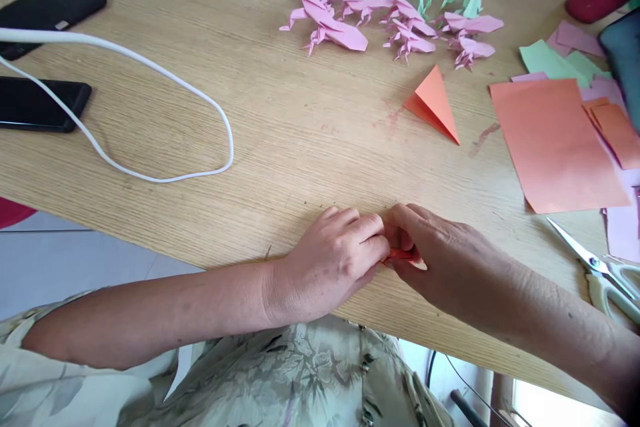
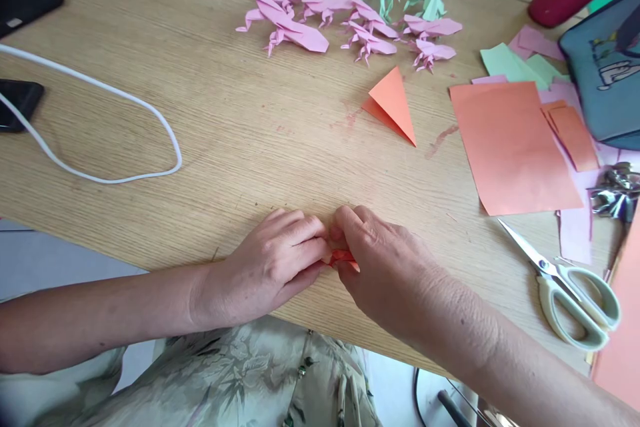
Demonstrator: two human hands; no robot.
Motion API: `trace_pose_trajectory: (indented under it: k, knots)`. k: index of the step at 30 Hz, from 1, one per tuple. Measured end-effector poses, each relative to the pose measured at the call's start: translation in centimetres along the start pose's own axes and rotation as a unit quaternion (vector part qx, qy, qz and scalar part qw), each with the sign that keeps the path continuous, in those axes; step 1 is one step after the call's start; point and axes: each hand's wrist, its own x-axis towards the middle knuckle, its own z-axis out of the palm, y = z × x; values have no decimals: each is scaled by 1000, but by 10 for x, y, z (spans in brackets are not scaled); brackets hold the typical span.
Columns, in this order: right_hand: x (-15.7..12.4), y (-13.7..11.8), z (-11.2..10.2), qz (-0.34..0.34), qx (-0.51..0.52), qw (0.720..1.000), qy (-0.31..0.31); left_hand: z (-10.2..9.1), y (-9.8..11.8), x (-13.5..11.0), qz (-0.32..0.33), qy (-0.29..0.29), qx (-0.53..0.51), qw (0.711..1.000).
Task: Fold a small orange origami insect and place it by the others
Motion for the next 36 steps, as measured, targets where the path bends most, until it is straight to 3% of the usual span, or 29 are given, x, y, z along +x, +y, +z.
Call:
trace_pose_trajectory:
  k: [8, 24, 36]
  knots:
    - [3, 4, -7, -19, 2, 999, -33, 3, 2, 4, -36, 22, -46, 998]
    - [3, 10, -10, -24, 37, 998, -41, -1, 9, 14, -120, -30, -56, 991]
    - [3, 13, -6, -20, 41, 998, -37, -1, 13, 14, -133, -48, -17, 990]
